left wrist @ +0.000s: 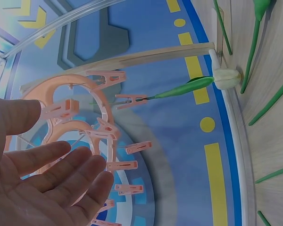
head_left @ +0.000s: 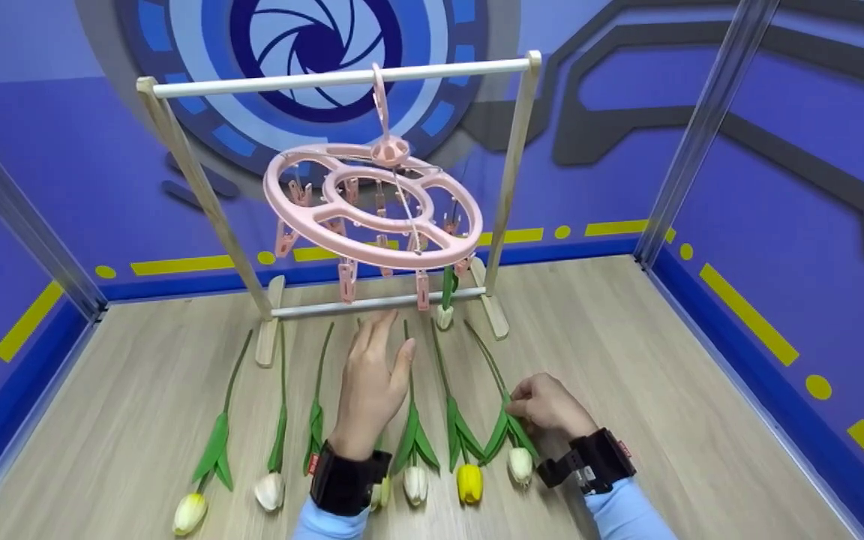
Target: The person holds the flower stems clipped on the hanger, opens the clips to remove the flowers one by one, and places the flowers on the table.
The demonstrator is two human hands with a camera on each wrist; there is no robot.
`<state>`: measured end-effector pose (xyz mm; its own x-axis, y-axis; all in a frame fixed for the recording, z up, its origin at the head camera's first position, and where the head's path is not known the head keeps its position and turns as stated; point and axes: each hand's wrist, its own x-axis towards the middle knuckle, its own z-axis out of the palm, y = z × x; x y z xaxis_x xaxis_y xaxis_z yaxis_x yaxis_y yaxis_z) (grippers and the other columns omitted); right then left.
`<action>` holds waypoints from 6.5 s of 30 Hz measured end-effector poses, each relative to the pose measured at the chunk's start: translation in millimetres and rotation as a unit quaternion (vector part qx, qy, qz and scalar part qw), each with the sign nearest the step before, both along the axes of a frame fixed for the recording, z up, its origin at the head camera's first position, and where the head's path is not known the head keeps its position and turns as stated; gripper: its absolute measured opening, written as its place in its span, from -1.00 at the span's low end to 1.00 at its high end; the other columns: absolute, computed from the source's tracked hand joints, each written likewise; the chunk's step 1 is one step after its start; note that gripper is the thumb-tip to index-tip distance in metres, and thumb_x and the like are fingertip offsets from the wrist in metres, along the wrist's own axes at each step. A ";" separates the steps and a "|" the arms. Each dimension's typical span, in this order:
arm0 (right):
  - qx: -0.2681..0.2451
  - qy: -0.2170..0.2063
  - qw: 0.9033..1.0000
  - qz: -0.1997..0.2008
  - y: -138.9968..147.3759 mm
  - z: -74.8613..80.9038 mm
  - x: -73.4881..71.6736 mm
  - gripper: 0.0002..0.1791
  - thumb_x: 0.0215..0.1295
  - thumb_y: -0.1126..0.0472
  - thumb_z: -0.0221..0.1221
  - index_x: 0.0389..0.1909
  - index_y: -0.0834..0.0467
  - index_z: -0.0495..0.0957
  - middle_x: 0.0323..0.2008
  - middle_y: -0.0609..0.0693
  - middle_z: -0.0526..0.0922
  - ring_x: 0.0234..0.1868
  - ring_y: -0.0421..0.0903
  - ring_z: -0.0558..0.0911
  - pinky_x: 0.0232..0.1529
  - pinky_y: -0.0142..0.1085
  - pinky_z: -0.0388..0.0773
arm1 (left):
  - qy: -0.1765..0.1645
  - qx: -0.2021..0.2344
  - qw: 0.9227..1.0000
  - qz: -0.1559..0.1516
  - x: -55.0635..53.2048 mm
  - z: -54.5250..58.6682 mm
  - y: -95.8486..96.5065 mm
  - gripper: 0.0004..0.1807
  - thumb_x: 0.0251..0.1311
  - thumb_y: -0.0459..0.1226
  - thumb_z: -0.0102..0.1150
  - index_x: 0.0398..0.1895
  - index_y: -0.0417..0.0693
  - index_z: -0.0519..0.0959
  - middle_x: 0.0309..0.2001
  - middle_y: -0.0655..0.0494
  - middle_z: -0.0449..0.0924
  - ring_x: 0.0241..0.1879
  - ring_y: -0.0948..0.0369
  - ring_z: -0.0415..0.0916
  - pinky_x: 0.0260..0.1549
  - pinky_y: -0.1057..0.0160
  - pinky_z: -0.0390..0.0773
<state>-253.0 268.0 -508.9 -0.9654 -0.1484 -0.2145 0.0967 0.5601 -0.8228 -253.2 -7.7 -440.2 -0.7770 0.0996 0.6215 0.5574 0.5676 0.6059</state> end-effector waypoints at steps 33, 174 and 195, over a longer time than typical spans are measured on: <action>0.006 -0.010 1.000 -0.016 2.8 2.1 3.3 -0.92 0.39 0.34 0.24 -0.29 0.29 0.65 -0.48 0.08 0.65 -0.57 -0.12 0.55 -0.54 -0.32 0.47 | -0.012 -0.017 1.000 -0.005 -1.0 -5.6 5.0 -0.51 0.47 -0.26 0.20 0.35 -0.36 0.47 0.23 -0.30 0.52 0.25 -0.15 0.50 0.24 -0.12 0.48; -0.178 0.227 0.953 0.098 -41.1 84.6 -40.9 -0.84 0.53 0.34 0.11 -0.10 0.40 0.58 -0.28 0.13 0.61 -0.34 -0.15 0.54 -0.27 -0.39 0.53 | -0.243 0.253 0.924 -0.154 -21.1 9.1 53.3 -0.54 0.56 -0.24 0.03 0.38 -0.35 0.43 0.16 -0.24 0.58 0.09 -0.06 0.55 0.09 0.10 0.54; -0.158 0.224 0.954 0.124 -37.5 89.9 -38.1 -0.81 0.54 0.34 0.10 -0.09 0.41 0.61 -0.32 0.12 0.62 -0.35 -0.06 0.57 -0.27 -0.32 0.57 | -0.146 0.244 0.948 -0.144 -50.3 41.8 58.5 -0.76 0.50 -0.32 0.10 0.01 -0.32 0.66 -0.16 -0.15 0.70 -0.11 0.05 0.62 -0.01 0.13 0.57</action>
